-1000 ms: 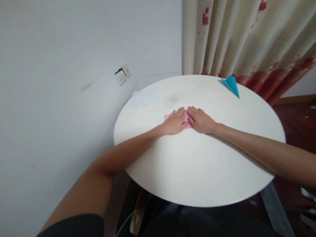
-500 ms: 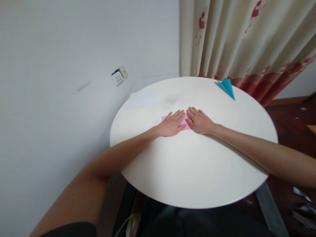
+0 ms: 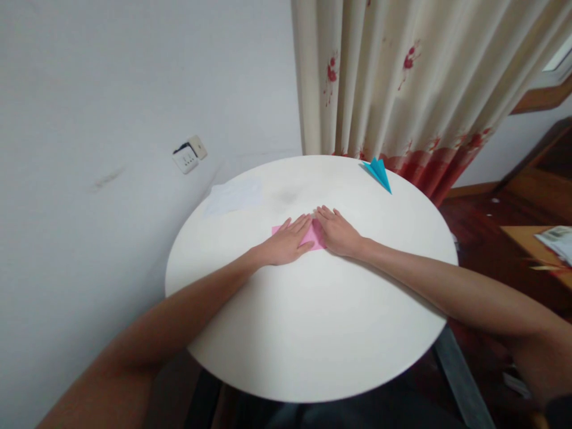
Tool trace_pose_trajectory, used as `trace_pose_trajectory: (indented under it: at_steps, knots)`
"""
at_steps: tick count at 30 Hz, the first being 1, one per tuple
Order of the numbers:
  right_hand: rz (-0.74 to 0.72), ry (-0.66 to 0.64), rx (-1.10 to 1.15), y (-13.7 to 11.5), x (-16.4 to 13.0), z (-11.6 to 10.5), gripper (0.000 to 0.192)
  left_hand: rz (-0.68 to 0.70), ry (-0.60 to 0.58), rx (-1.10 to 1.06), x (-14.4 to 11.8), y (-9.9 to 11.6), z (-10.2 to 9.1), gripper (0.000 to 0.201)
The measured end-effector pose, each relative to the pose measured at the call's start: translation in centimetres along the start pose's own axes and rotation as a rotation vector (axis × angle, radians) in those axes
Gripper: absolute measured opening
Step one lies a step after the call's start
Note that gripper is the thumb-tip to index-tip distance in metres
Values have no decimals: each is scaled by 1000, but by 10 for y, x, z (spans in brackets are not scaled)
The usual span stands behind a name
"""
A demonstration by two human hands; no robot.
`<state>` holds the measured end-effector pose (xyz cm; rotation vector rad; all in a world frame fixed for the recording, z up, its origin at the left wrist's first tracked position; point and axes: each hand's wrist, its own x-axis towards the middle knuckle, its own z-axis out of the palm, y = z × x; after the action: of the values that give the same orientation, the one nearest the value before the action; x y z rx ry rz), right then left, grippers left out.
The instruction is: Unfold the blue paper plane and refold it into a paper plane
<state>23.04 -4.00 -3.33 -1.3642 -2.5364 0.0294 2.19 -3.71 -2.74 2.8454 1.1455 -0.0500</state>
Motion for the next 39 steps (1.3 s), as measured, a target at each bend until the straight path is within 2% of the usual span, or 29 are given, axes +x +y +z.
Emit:
trace_pose_trajectory:
  at_steps: [3, 10, 16, 21, 25, 31, 39]
  knots:
    - [-53, -15, 46, -8, 1, 5, 57, -32, 4, 2, 2, 0, 0, 79]
    - [-2, -33, 59, -12, 2, 1, 57, -48, -23, 3, 0, 0, -4, 73]
    - [180, -101, 27, -7, 2, -4, 65, -40, -28, -9, -2, 1, -6, 72]
    - [244, -28, -24, 1, 2, 1, 64, -51, -47, -23, -2, 2, -7, 73]
    - [178, 48, -54, 0, 1, 3, 60, -52, -51, -27, -2, 1, -7, 73]
    - [-18, -25, 41, -8, 2, 2, 59, -46, -50, -38, -4, 1, -10, 73]
    - [34, -49, 14, -9, 1, -3, 60, -73, -38, -49, -4, 1, -9, 76]
